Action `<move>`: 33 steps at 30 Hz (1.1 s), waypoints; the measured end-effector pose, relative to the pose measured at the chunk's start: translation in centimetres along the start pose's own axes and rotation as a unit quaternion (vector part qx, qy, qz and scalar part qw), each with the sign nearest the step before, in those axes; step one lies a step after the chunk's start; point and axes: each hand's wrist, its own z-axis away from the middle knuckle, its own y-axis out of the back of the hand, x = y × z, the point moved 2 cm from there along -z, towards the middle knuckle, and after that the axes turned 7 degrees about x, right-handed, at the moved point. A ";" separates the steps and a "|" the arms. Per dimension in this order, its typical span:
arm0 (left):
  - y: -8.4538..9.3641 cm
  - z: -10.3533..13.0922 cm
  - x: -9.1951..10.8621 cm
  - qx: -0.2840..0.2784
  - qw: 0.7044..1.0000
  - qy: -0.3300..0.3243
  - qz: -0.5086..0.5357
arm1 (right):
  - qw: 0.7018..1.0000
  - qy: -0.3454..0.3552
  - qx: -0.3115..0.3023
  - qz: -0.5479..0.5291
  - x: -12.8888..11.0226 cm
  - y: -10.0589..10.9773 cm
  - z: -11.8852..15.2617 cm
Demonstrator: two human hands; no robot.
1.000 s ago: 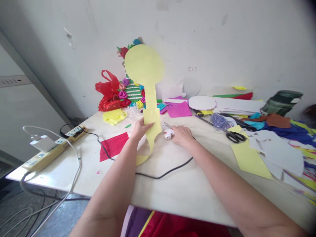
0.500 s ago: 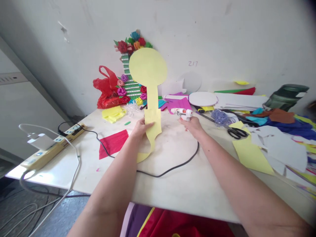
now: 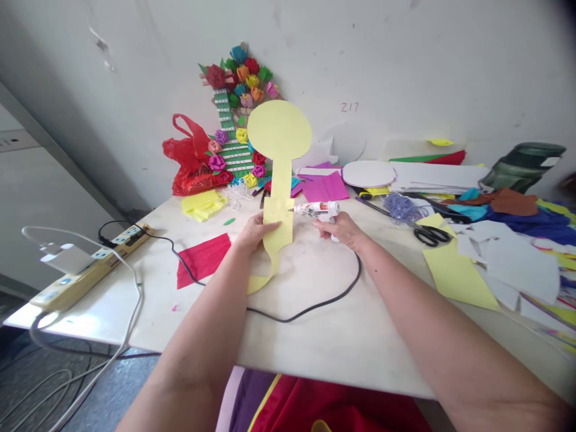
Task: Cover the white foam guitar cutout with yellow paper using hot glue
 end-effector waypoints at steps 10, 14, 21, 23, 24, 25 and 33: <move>0.1 0.5 0.6 -0.071 0.994 0.062 -0.063 | 0.996 -0.013 -0.023 -0.087 -0.1 0.7 0.3; 0.1 0.5 0.9 -0.131 0.983 0.078 -0.106 | 0.987 -0.019 -0.059 -0.151 -0.5 1.5 0.2; 0.4 -0.6 1.0 -0.160 0.962 0.109 -0.191 | 0.985 -0.017 -0.093 -0.146 -0.9 2.0 0.2; 0.3 -0.9 1.4 -0.171 0.947 0.142 -0.230 | 0.987 -0.019 -0.094 -0.131 -0.6 1.9 0.2; 0.2 -1.1 1.6 -0.175 0.937 0.157 -0.259 | 0.987 -0.020 -0.095 -0.125 -0.5 1.9 0.1; 0.2 -1.4 1.8 -0.178 0.925 0.167 -0.293 | 0.988 -0.022 -0.097 -0.120 -0.4 1.8 0.1; -0.3 -3.2 5.5 -0.041 0.756 -0.033 -0.652 | 0.990 -0.022 -0.117 -0.075 -0.7 1.8 0.0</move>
